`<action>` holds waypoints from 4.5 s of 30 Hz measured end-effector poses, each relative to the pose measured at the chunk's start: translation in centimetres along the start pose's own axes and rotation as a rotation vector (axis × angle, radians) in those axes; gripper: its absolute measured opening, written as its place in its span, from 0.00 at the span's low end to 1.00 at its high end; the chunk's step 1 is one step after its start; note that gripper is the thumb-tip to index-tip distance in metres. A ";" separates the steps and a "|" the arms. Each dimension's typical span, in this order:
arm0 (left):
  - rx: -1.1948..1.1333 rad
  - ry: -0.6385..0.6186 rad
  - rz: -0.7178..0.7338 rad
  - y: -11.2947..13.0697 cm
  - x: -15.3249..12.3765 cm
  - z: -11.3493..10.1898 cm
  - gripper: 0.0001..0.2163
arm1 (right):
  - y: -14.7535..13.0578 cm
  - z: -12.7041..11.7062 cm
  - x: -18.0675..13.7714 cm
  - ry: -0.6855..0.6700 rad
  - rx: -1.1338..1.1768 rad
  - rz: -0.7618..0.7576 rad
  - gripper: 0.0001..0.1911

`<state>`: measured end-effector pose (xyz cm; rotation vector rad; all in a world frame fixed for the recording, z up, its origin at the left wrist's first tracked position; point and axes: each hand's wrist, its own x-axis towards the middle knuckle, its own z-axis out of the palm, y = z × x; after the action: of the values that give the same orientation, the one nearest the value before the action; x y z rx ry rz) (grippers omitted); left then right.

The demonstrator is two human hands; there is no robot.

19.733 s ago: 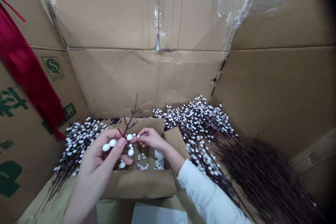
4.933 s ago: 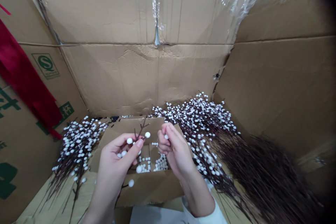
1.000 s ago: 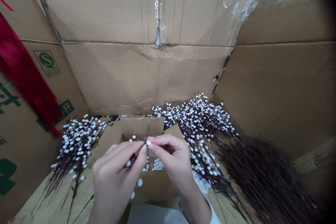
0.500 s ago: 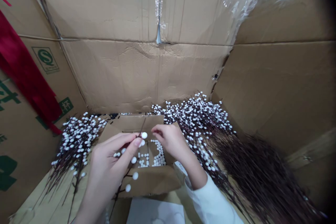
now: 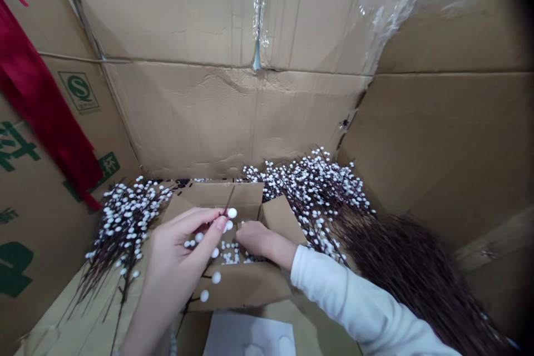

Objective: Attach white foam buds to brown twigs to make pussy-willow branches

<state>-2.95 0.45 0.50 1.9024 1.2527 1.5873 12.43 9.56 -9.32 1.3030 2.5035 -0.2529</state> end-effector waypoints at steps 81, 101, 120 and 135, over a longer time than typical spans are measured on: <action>0.258 -0.303 0.221 0.5 -0.5 1.0 0.08 | -3.6 -4.7 -11.1 1.393 0.723 -0.291 0.08; 0.292 -0.297 0.236 0.3 -0.6 1.0 0.09 | -4.3 -4.8 -10.7 1.430 0.750 -0.267 0.08; 0.278 -0.274 0.238 -0.1 -0.4 1.4 0.09 | -4.0 -4.7 -10.7 1.408 0.723 -0.284 0.08; -0.182 -0.200 -0.084 -0.3 0.1 1.9 0.05 | -3.5 -4.7 -11.6 1.429 0.896 -0.308 0.14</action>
<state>-1.36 1.15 -0.27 1.8187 1.0528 1.3794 14.89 0.07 -0.84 1.7421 4.1060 -0.8114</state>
